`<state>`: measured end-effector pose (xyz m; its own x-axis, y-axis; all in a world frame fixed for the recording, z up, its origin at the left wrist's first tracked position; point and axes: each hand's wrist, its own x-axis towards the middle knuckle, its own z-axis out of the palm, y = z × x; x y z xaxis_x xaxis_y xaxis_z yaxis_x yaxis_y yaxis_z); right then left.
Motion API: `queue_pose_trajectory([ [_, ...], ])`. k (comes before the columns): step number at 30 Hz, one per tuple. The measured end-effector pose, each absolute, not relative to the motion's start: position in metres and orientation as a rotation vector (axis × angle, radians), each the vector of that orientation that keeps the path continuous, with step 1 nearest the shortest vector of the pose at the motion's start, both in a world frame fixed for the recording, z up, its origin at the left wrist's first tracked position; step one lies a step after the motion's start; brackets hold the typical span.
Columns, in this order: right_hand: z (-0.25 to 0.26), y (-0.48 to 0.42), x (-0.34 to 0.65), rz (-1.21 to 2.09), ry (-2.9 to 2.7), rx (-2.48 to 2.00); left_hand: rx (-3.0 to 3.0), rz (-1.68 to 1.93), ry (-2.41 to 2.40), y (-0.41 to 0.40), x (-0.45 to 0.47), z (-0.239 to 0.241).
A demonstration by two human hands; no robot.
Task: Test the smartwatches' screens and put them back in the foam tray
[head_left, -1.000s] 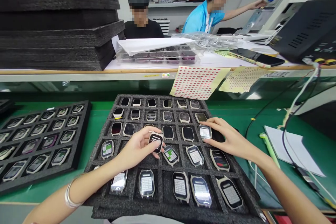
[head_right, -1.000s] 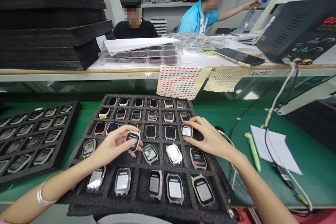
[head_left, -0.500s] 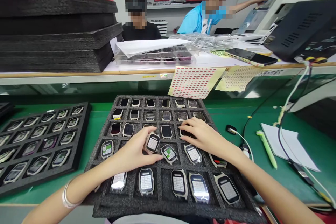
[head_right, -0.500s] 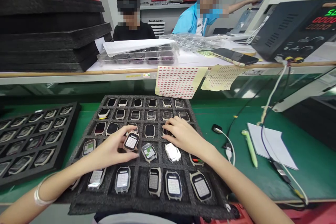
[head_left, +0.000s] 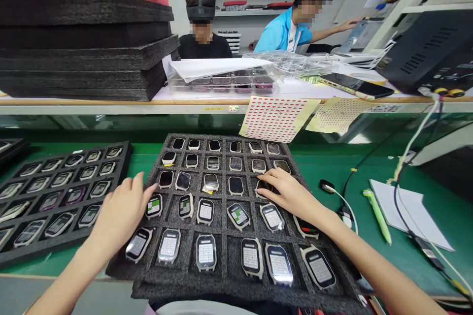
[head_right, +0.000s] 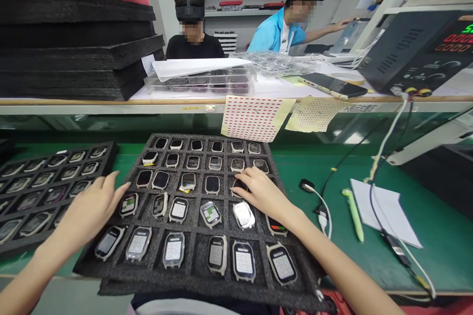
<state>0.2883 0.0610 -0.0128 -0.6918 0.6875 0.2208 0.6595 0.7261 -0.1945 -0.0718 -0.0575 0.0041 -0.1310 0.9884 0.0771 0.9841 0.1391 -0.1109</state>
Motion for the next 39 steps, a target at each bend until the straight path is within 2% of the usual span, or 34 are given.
queue_pose_trajectory([
  [2, -0.012, 0.061, 0.285, 0.03, -2.679, -1.088, -1.975, 0.154, -2.483, -0.065, -0.092, -0.006],
  [5, -0.007, 0.062, 0.279, -0.064, -2.728, -1.127, -2.108, 0.025, -2.726, -0.074, -0.101, -0.016],
  [10, 0.003, 0.055, 0.28, 0.091, -2.776, -1.106, -2.163, -0.236, -2.876, -0.091, -0.098, -0.019],
  [14, 0.002, 0.035, 0.293, 0.321, -2.763, -1.08, -2.21, -0.201, -2.945, -0.128, -0.115, -0.031],
  [18, -0.002, 0.022, 0.299, 0.559, -2.617, -1.116, -2.202, 0.149, -2.713, -0.146, -0.114, -0.016],
  [20, 0.001, 0.023, 0.295, 0.661, -2.542, -1.127, -2.139, 0.168, -2.52, -0.131, -0.093, 0.005],
  [24, 0.021, 0.031, 0.276, 0.882, -2.388, -0.952, -2.619, -0.471, -1.975, -0.065, -0.016, 0.03],
  [26, 0.035, 0.033, 0.266, 1.015, -2.214, -0.869, -2.849, -0.479, -1.74, -0.035, 0.025, 0.026],
  [31, 0.053, 0.032, 0.254, 1.202, -1.871, -0.885, -2.838, -0.321, -1.824, -0.006, 0.091, 0.004],
  [39, 0.044, 0.047, 0.243, 1.32, -1.74, -0.973, -2.943, -0.295, -1.91, 0.008, 0.086, 0.004],
])
